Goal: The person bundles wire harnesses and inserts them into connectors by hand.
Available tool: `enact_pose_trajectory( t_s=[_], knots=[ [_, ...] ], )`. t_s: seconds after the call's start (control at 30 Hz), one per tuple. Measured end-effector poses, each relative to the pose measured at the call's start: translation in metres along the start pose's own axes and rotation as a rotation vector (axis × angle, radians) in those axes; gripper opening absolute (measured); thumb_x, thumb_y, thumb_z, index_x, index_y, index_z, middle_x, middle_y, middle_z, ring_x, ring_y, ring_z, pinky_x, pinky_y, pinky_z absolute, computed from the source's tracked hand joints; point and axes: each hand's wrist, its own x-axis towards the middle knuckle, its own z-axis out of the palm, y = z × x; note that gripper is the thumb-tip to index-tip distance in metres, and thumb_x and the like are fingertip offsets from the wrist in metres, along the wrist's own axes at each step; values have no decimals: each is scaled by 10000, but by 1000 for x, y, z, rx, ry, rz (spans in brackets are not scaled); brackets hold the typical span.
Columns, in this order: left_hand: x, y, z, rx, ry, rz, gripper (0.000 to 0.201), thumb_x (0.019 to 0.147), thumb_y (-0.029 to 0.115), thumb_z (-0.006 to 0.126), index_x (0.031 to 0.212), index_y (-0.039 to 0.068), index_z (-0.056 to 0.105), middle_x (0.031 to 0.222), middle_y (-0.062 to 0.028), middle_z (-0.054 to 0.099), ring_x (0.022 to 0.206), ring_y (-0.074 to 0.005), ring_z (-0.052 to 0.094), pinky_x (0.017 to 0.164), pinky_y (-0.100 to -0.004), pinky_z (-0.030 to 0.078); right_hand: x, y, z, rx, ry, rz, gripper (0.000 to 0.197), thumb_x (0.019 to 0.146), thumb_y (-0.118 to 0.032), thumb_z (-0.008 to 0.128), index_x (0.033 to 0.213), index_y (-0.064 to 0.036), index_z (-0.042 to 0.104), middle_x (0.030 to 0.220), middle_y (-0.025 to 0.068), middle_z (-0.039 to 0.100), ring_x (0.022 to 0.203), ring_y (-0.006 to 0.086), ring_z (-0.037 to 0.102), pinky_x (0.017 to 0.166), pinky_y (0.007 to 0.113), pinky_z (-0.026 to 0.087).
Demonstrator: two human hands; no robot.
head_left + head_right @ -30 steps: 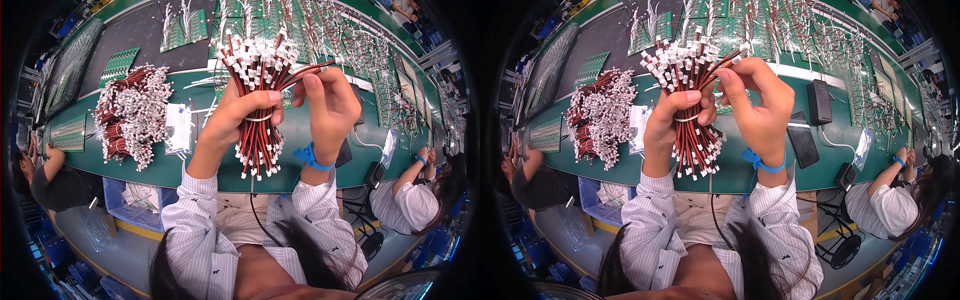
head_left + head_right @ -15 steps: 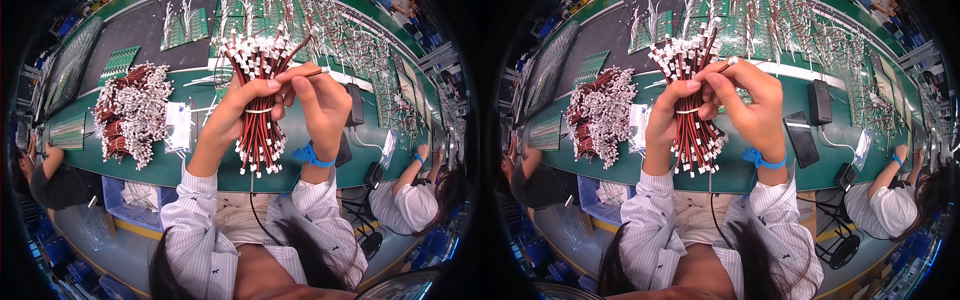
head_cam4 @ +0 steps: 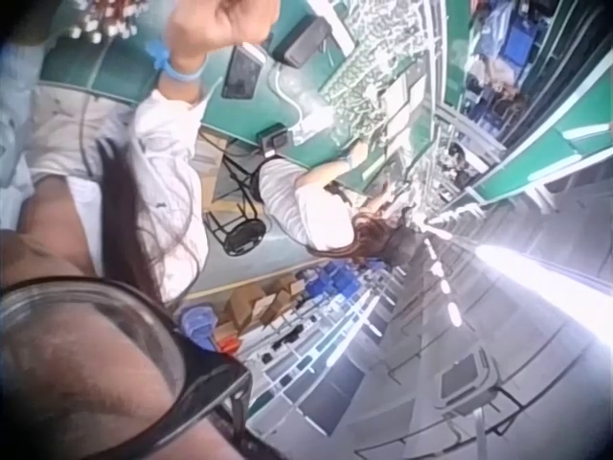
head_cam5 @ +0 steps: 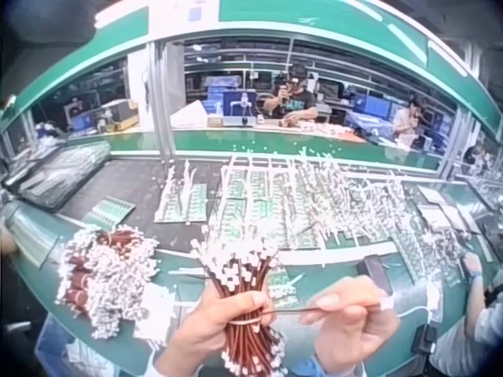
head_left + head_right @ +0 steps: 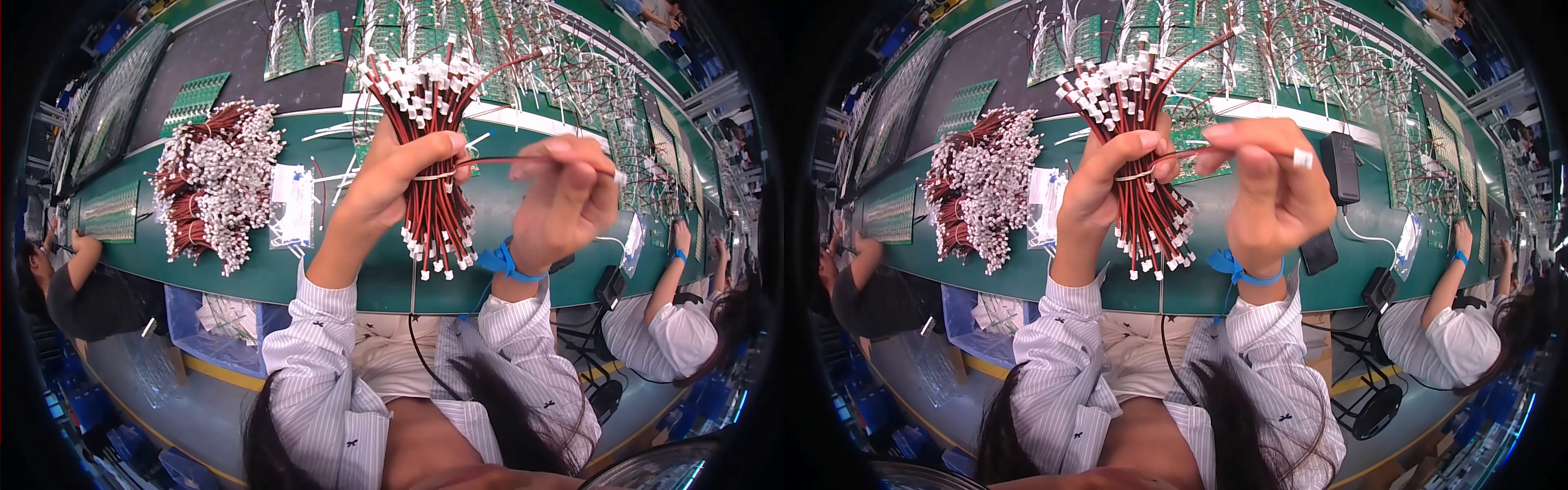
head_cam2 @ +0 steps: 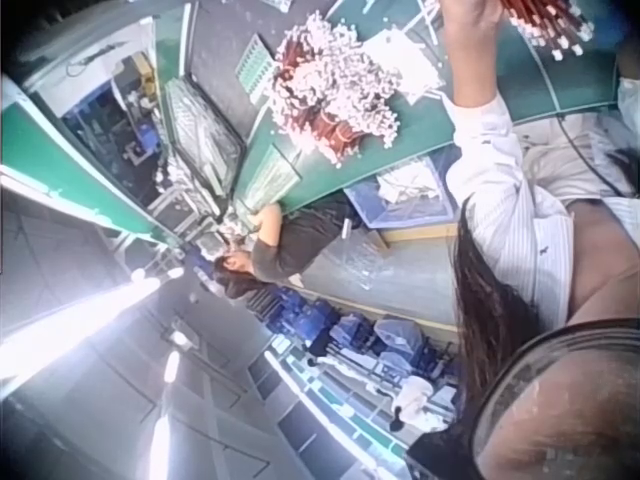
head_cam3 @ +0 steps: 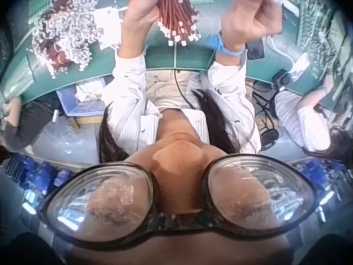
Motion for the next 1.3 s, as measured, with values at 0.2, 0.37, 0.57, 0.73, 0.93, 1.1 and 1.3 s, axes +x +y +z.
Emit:
enact_pose_trajectory(
  t_s=[0.2,0.37,0.57,0.73,0.93,1.1,1.3],
  knots=[
    [-5,6,-1,49,73,170,178,757,94,562,864,-24,485,679,-88,552,662,-166,571,630,-292,473,-7,-11,3,50,-102,-331,278,893,-193,463,796,53,546,644,120,548,499,178,523,436,269,442],
    [-15,19,0,-198,50,265,109,767,65,510,822,-15,462,664,-90,506,632,-157,497,610,-303,430,-15,-18,6,61,-182,-382,263,864,-204,517,802,49,552,652,126,545,544,208,527,452,310,485],
    [-22,33,-6,-49,14,350,202,776,86,493,961,18,447,760,-33,409,683,-113,404,620,-256,326,-12,-15,9,38,-374,-258,107,781,-62,592,793,45,598,698,131,599,589,220,576,490,295,477],
    [-25,32,-3,153,82,350,140,770,110,521,822,16,431,707,-44,438,682,-120,431,619,-253,352,-6,-8,24,-248,-372,-105,182,648,40,675,815,46,603,721,123,627,618,233,606,532,285,477],
    [-29,32,2,244,92,344,143,768,108,517,824,14,425,696,-60,458,675,-118,430,617,-245,361,-8,-6,27,-294,-378,-150,201,630,18,701,807,32,608,696,102,622,595,213,601,522,281,473],
    [-26,32,1,86,93,384,135,766,113,498,821,22,415,711,-37,414,679,-107,397,634,-253,340,-7,-3,29,-390,-481,-333,217,577,-7,730,774,-13,642,602,59,563,526,172,552,460,260,432],
    [-28,33,5,105,102,334,164,758,132,522,835,24,426,705,-42,434,668,-116,413,629,-248,357,-5,0,25,-228,-360,-193,164,631,-41,717,768,11,644,661,79,601,543,153,539,466,235,400]
  ],
)
